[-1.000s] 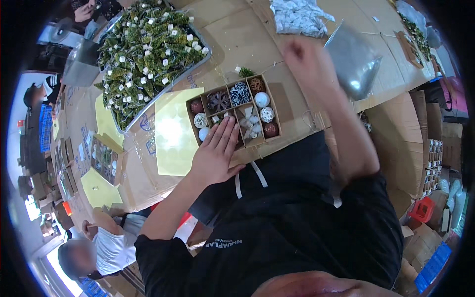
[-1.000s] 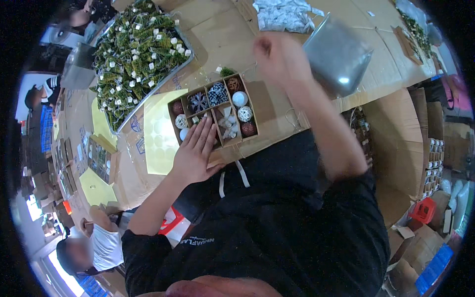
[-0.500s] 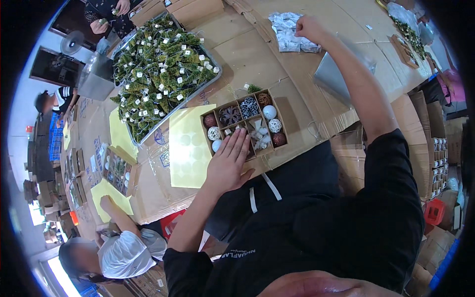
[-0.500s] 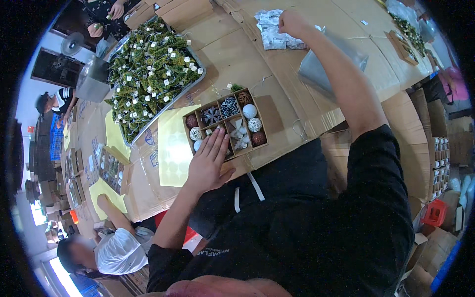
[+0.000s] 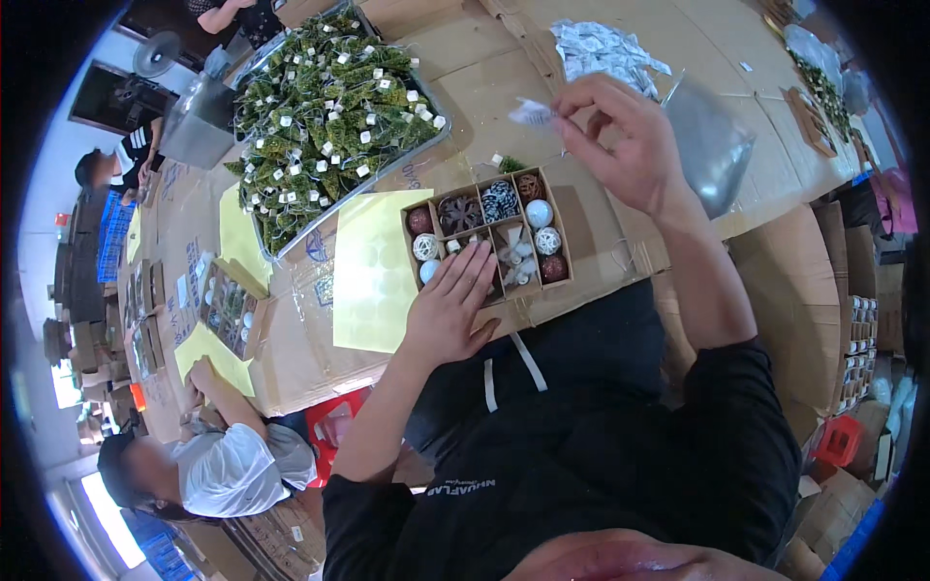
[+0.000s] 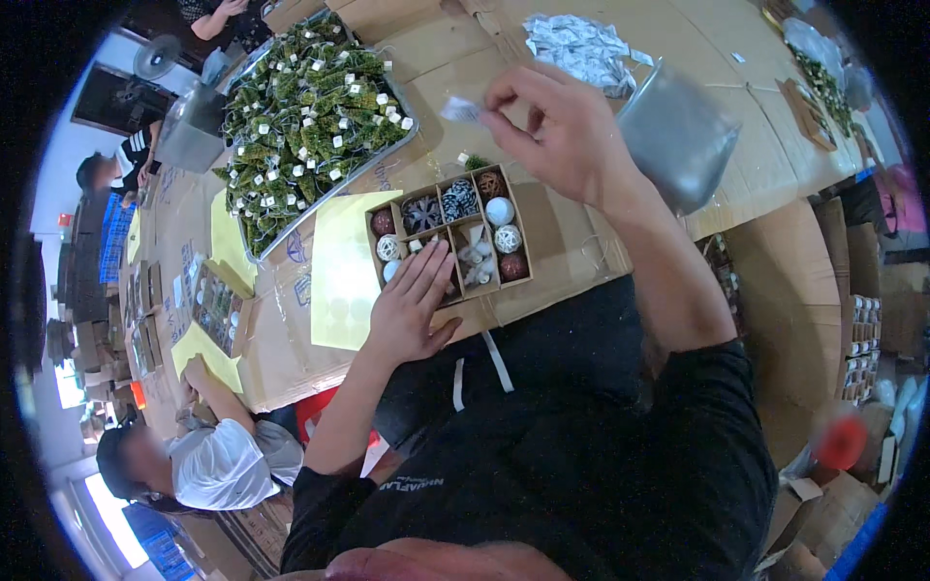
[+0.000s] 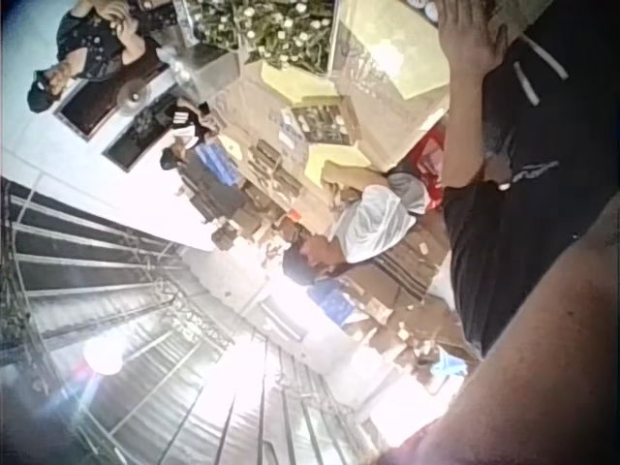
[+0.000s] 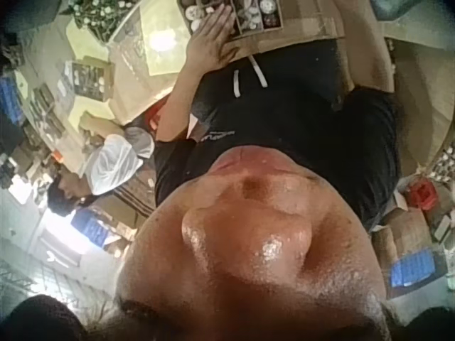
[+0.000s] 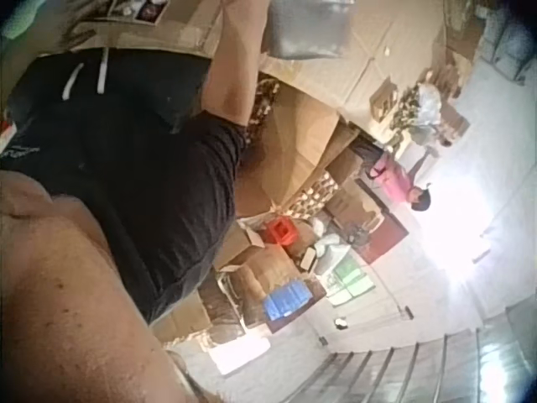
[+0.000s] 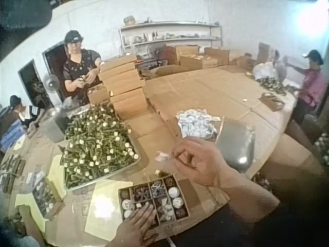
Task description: Packing various Christmas-themed ornaments and decorative items into compartmentalized boxes.
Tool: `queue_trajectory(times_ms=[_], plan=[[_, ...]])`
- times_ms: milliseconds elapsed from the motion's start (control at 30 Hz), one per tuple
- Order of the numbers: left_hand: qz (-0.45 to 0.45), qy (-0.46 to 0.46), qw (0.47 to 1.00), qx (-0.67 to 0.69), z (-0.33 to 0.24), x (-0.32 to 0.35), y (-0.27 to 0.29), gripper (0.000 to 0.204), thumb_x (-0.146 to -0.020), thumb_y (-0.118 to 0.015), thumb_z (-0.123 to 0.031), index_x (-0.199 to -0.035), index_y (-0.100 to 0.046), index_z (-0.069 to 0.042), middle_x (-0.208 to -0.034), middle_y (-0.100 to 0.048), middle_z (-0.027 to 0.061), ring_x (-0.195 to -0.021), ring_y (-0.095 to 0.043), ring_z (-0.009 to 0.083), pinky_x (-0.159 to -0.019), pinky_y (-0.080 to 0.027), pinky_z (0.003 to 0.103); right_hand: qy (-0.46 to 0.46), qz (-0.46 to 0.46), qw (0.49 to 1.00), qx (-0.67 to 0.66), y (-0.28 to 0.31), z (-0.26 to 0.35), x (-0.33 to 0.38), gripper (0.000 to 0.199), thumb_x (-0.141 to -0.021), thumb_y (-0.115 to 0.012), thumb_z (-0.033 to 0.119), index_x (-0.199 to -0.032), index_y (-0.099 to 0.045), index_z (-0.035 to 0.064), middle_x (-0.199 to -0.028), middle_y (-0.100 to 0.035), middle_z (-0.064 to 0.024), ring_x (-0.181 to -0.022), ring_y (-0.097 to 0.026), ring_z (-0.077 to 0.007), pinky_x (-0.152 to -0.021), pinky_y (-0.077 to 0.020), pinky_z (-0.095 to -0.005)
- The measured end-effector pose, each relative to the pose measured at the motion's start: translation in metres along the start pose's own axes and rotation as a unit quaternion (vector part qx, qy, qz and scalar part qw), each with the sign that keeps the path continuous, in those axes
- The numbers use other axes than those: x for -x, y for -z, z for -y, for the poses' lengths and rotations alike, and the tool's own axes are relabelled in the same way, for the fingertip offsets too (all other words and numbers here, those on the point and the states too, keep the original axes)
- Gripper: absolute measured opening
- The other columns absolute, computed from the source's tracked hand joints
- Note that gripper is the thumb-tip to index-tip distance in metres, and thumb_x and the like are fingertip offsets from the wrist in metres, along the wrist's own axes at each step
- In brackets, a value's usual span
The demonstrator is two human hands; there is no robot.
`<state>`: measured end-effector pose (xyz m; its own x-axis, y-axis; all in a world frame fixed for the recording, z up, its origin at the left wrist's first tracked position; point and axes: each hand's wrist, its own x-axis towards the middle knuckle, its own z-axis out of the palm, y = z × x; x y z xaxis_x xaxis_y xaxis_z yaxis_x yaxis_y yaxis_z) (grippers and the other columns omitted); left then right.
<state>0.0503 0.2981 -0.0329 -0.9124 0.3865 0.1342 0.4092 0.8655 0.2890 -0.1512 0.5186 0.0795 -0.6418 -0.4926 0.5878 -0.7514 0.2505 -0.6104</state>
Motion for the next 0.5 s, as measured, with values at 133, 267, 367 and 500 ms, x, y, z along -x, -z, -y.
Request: queue_trajectory(times_ms=[133, 267, 367, 500], plan=[[-0.005, -0.011, 1.000, -0.009, 0.001, 0.003, 0.001, 0.087, -0.076, -0.074, -0.029, -0.149, -0.036, 0.001, -0.155, -0.036, 0.0180, -0.145, -0.033, 0.0335, -0.119, -0.028, 0.045, 0.178, -0.264, 0.929, 0.191, 0.025, -0.017, -0.046, 0.018, -0.083, -0.072, -0.001, -0.100, -0.070, 0.0056, -0.089, -0.069, -0.0058, -0.074, -0.063, -0.0144, -0.060, -0.0487, -0.0243], [0.013, 0.003, 1.000, -0.002, -0.004, 0.002, -0.002, 0.090, -0.072, -0.074, -0.028, -0.149, -0.036, 0.000, -0.155, -0.036, 0.0179, -0.146, -0.032, 0.0335, -0.119, -0.028, 0.045, 0.080, -0.297, 0.928, 0.212, 0.048, -0.048, -0.071, 0.012, -0.079, -0.073, 0.002, -0.089, -0.069, 0.0049, -0.082, -0.064, -0.0095, -0.074, -0.062, -0.0164, -0.061, -0.0475, -0.0288], [0.000, 0.000, 0.999, 0.035, -0.003, 0.009, 0.001, 0.093, -0.071, -0.074, -0.028, -0.150, -0.034, -0.001, -0.156, -0.036, 0.0176, -0.146, -0.032, 0.0343, -0.119, -0.027, 0.046, 0.043, -0.366, 0.915, 0.164, 0.069, -0.065, -0.078, 0.008, -0.083, -0.069, 0.004, -0.090, -0.068, 0.0070, -0.083, -0.066, -0.0054, -0.072, -0.060, -0.0140, -0.064, -0.0465, -0.0259], [0.010, -0.004, 0.999, 0.050, -0.004, 0.006, 0.007, 0.088, -0.074, -0.071, -0.029, -0.149, -0.036, -0.001, -0.155, -0.037, 0.0189, -0.145, -0.033, 0.0346, -0.120, -0.026, 0.045, 0.122, -0.436, 0.875, 0.171, 0.107, 0.020, -0.063, 0.008, -0.085, -0.069, 0.007, -0.093, -0.068, 0.0075, -0.084, -0.066, -0.0029, -0.076, -0.059, -0.0108, -0.068, -0.0463, -0.0236]])
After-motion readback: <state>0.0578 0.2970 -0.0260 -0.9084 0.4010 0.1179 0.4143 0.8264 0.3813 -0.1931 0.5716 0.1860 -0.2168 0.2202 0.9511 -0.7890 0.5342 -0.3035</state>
